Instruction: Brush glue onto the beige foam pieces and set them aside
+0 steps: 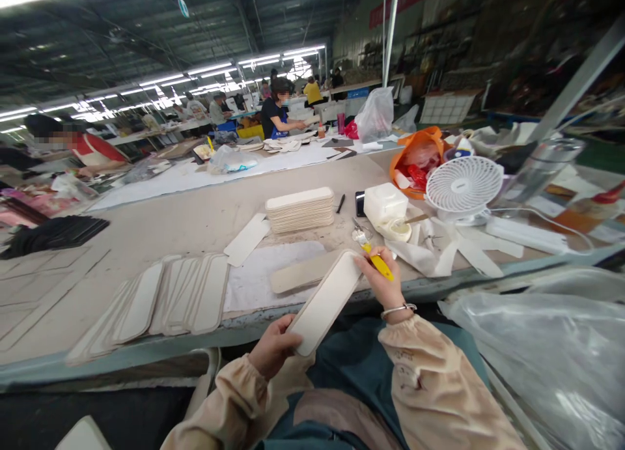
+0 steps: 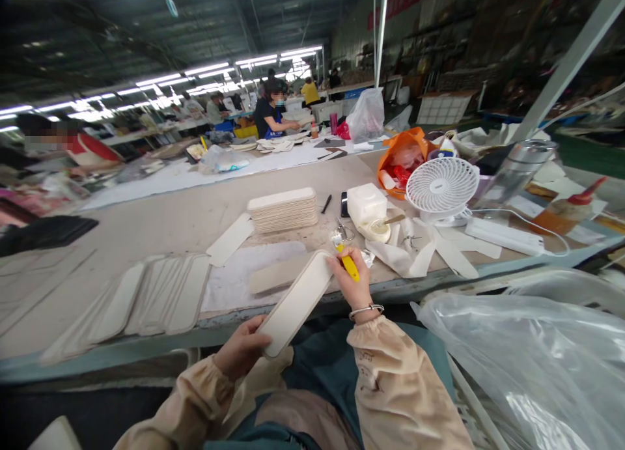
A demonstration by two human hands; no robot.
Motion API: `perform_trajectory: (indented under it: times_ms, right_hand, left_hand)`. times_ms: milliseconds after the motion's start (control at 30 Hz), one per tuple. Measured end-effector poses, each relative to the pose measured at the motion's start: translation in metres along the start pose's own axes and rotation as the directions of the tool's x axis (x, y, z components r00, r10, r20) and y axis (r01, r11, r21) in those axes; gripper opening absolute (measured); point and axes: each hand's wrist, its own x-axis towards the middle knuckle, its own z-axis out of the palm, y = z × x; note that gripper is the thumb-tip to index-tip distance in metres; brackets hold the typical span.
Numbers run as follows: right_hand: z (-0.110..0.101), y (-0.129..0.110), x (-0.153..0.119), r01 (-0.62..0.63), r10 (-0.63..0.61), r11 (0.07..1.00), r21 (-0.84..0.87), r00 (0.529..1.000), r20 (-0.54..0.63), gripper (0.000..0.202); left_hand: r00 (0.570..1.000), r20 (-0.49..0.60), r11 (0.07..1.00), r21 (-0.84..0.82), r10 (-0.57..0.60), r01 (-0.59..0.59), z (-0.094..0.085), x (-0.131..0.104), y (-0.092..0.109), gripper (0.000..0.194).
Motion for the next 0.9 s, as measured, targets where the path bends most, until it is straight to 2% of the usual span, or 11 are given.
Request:
perform_trajectory:
  times_ms: [200, 267, 400, 500, 600, 733, 800, 900]
  right_hand:
    - [0.001, -0.001, -0.01, -0.002, 0.001, 0.996, -0.086, 1.0, -0.018, 0.042]
    - [0.003, -0.001, -0.011, 0.022, -0.027, 0.991, -0.131, 0.999, -0.041, 0.044]
    - [0.011, -0.005, -0.017, 0.036, -0.038, 0.967, -0.254, 0.999, -0.005, 0.044]
    - [0.015, -0.007, -0.025, 0.079, -0.091, 0.939, -0.336, 0.996, -0.021, 0.041]
    - [0.017, -0.007, -0.03, 0.09, -0.102, 0.949, -0.303, 0.994, -0.026, 0.038]
    - [0.025, -0.014, -0.021, 0.103, -0.107, 0.962, -0.252, 0.994, 0.0, 0.036]
    - [0.034, -0.021, -0.008, 0.128, -0.129, 0.955, -0.267, 0.992, 0.016, 0.035]
    - [0.051, -0.034, 0.024, 0.17, -0.163, 0.935, -0.312, 0.985, 0.049, 0.034]
  left_hand:
    - [0.989, -0.134, 0.994, -0.088, 0.056, -0.068, -0.006, -0.005, 0.001, 0.042]
    - [0.978, -0.184, 0.983, -0.134, 0.099, -0.125, -0.011, -0.007, 0.004, 0.043]
    - [0.944, -0.278, 0.963, -0.149, 0.175, -0.223, -0.022, -0.012, 0.008, 0.041]
    - [0.939, -0.268, 0.958, -0.127, 0.217, -0.258, -0.029, -0.019, 0.009, 0.041]
    - [0.938, -0.237, 0.951, -0.118, 0.252, -0.285, -0.036, -0.025, 0.016, 0.043]
    - [0.932, -0.211, 0.946, -0.076, 0.294, -0.316, -0.049, -0.024, 0.046, 0.048]
    - [0.921, -0.223, 0.943, -0.018, 0.32, -0.332, -0.054, -0.016, 0.07, 0.049]
    - [0.881, -0.274, 0.923, 0.101, 0.385, -0.372, -0.056, 0.005, 0.118, 0.045]
